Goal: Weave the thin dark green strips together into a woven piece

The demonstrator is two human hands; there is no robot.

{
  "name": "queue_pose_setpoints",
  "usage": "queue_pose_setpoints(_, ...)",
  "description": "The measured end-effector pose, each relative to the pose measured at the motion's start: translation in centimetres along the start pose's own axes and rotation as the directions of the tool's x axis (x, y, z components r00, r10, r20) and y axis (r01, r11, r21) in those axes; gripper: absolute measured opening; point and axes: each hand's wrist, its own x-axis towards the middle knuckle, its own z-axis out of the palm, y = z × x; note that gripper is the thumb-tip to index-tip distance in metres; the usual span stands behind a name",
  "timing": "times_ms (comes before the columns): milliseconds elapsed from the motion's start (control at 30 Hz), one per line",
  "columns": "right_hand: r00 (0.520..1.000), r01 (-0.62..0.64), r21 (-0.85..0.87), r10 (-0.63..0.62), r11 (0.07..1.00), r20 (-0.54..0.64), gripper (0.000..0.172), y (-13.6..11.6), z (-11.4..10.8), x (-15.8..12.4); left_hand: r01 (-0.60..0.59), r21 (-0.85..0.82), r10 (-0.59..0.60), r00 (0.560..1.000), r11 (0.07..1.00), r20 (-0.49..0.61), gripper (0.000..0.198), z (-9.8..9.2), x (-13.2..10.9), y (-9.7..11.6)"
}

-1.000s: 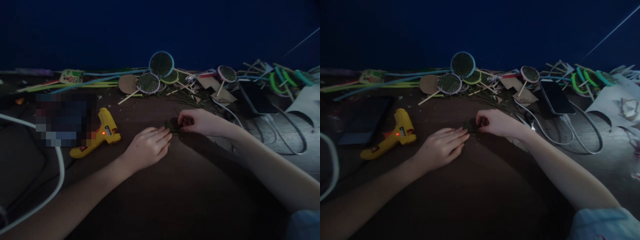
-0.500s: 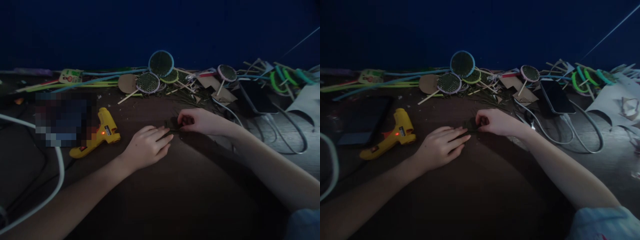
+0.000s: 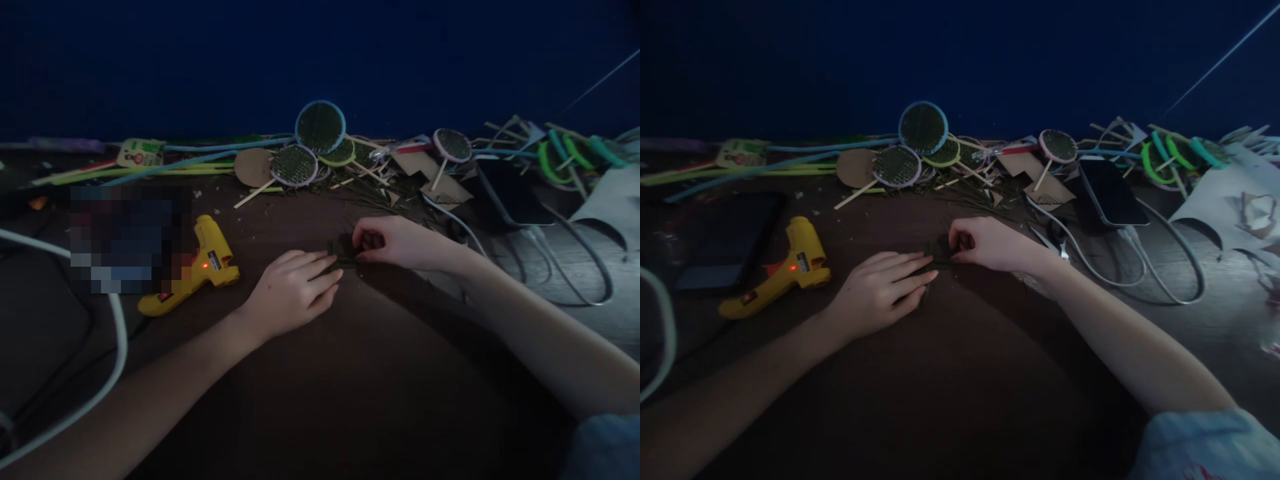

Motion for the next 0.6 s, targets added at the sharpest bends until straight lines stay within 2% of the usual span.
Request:
queue_pose_setpoints(333, 1.000, 0.002, -0.012, -0.003, 1.000, -0.005, 0.011, -0.26, -0.01, -0.01, 0.017, -0.031, -0.017, 1.000, 0.999, 0.012, 0.023, -0.02, 0.01, -0.06)
queue_pose_setpoints(500, 1.000, 0.010, -0.010, -0.010, 1.000, -0.003, 0.011, -0.20, -0.03, 0.00, 0.077, -0.066, -0.075, 0.996, 0.995, 0.042, 0.025, -0.22, 0.25, -0.05)
queue_pose_setpoints(600, 1.000, 0.006, -0.017, -0.006, 1.000, -0.001, 0.011, -0.35, -0.09, -0.06, 0.055, -0.045, -0.053, 0.998, 0.997, 0.040, 0.026, -0.15, 0.37, -0.08)
